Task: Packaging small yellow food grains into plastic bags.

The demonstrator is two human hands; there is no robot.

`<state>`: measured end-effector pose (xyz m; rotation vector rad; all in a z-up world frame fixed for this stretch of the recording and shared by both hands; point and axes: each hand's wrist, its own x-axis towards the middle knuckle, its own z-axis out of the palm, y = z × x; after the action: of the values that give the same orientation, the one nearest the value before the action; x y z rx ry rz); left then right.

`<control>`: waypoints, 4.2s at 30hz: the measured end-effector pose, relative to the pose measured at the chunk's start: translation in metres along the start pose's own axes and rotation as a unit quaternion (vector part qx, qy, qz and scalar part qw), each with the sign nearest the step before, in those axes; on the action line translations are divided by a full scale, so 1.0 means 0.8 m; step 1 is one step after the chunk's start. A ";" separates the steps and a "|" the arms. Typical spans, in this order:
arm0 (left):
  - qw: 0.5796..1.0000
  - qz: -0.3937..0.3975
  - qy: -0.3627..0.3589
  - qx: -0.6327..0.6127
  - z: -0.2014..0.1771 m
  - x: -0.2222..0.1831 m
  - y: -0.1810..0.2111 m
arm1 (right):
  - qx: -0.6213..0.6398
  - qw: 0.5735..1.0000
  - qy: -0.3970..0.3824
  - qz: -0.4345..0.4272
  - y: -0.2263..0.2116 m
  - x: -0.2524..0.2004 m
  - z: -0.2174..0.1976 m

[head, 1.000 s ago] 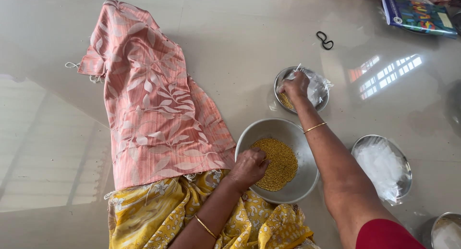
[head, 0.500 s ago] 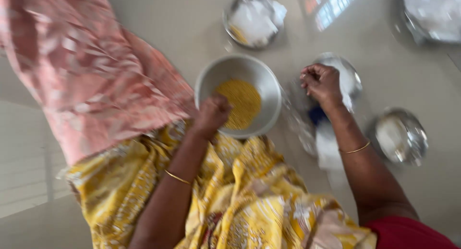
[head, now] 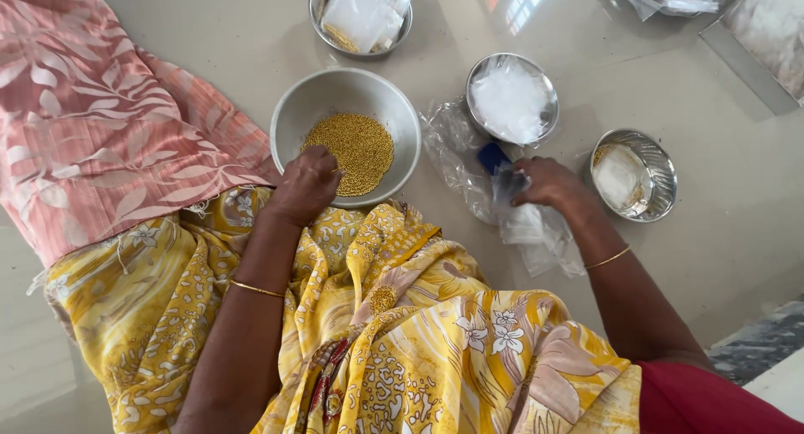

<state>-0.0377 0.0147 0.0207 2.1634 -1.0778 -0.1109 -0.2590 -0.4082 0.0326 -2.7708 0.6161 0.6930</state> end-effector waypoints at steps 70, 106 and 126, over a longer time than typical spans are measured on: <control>0.939 -0.144 0.285 -0.132 -0.021 0.004 0.030 | 0.210 0.907 0.227 -0.285 -0.390 0.007 -0.018; 0.986 -0.030 0.160 0.041 -0.024 0.005 -0.019 | 0.038 0.913 0.067 -0.400 -0.373 0.141 0.044; 0.997 -0.037 0.074 0.004 0.004 0.030 -0.027 | 0.242 0.901 0.127 -0.337 -0.404 0.032 -0.096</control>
<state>-0.0091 0.0041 0.0106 2.1820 -0.9150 0.0187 -0.0633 -0.1535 0.1215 -2.3574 -0.1490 0.0131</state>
